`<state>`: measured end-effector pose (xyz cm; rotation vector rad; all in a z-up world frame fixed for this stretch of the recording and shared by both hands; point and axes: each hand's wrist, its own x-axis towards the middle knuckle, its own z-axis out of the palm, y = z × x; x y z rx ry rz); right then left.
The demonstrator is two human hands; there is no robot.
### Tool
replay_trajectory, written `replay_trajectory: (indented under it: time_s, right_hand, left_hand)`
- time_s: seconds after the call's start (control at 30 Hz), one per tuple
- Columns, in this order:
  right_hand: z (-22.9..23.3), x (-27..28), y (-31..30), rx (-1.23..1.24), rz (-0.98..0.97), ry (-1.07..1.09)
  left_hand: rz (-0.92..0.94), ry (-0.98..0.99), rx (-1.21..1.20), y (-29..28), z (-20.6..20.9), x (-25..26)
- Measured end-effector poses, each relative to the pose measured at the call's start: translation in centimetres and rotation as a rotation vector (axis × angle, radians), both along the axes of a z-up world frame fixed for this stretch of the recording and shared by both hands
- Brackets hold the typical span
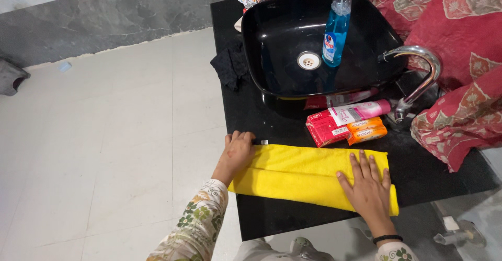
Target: The person folds towels by hand and places them onto a metal wall shelf. They also handle several soap boxes on the bathroom counter.
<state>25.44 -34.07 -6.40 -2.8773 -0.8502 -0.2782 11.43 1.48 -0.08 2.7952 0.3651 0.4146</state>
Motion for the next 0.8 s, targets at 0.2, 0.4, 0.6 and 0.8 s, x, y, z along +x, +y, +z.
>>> replay_trajectory:
  time_s: [0.2, 0.4, 0.6, 0.8]
  right_hand:
    - [0.3, -0.1, 0.1, -0.009, -0.011, 0.009]
    - [0.5, -0.6, 0.1, 0.052, 0.011, -0.022]
    - [0.8, -0.8, 0.1, 0.049, 0.003, -0.016]
    - [1.0, -0.6, 0.4, 0.04, 0.001, -0.026]
  left_hand:
    - [-0.085, 0.081, 0.307, 0.0, 0.3, 0.0]
    - [0.094, 0.124, 0.375, -0.7, 0.2, 0.7]
    - [-0.001, -0.231, 0.253, -5.9, -0.5, 1.9]
    - [-0.301, -0.009, 0.013, -12.0, -2.5, 1.1]
